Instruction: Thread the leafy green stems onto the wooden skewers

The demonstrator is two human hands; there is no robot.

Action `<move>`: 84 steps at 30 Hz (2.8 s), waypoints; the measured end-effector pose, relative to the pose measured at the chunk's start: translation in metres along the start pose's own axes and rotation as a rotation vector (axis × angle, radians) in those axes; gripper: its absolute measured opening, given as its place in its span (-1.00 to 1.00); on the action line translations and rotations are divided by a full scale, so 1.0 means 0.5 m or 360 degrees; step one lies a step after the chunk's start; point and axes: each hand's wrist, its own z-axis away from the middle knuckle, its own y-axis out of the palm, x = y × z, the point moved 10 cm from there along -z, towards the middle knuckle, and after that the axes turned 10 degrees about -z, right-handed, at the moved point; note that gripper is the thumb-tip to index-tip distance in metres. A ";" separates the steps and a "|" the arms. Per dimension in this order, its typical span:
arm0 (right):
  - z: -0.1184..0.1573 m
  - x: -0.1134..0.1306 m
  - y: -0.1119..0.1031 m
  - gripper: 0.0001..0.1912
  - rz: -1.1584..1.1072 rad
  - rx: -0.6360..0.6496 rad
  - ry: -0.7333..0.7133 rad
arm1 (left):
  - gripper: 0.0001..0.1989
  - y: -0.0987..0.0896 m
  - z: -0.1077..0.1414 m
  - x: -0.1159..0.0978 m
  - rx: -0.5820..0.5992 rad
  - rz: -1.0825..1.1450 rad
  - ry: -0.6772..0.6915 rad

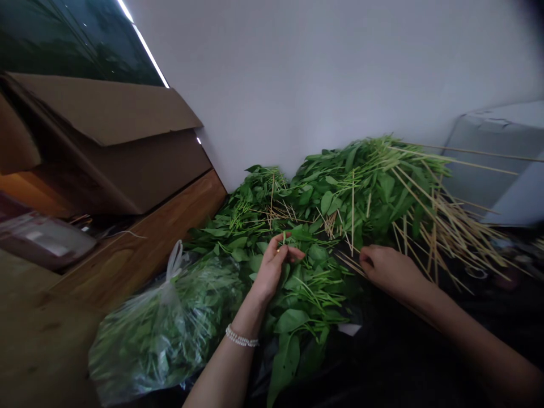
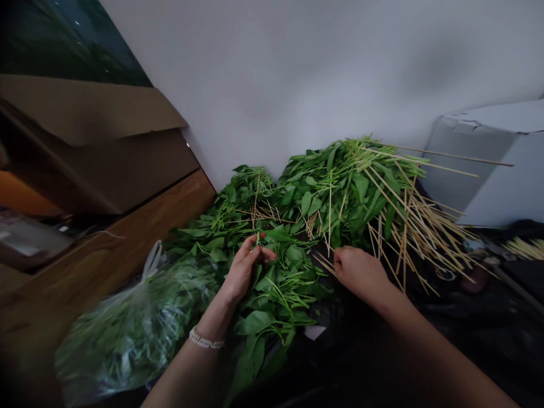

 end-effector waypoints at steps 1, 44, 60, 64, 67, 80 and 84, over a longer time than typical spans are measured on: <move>-0.004 -0.009 -0.006 -0.81 -0.0050 -0.0001 0.0000 | -0.61 -0.002 -0.001 0.000 -0.0014 0.0003 0.0010; -0.001 0.003 0.000 -0.85 -0.0130 0.0095 -0.0081 | -0.70 -0.025 -0.004 0.023 -0.0138 0.0143 -0.0120; 0.070 0.163 -0.027 -0.73 -0.0126 -0.0460 -0.0595 | -0.68 0.003 -0.002 0.026 0.0034 0.0025 -0.0122; 0.077 0.170 -0.034 -0.73 0.0041 -0.0589 -0.0652 | -0.71 -0.003 -0.004 0.029 0.0006 0.0029 -0.0121; 0.079 0.171 -0.039 -0.75 0.0073 -0.0641 -0.0667 | -0.71 -0.004 -0.003 0.030 0.0001 0.0041 -0.0134; 0.078 0.164 -0.042 -0.75 0.0067 -0.0713 -0.0700 | -0.93 0.012 0.022 -0.066 -0.0193 -0.1029 0.0524; 0.073 0.157 -0.043 -0.72 0.0045 -0.0686 -0.0673 | -0.90 0.071 0.043 -0.067 0.0070 -0.1374 0.0660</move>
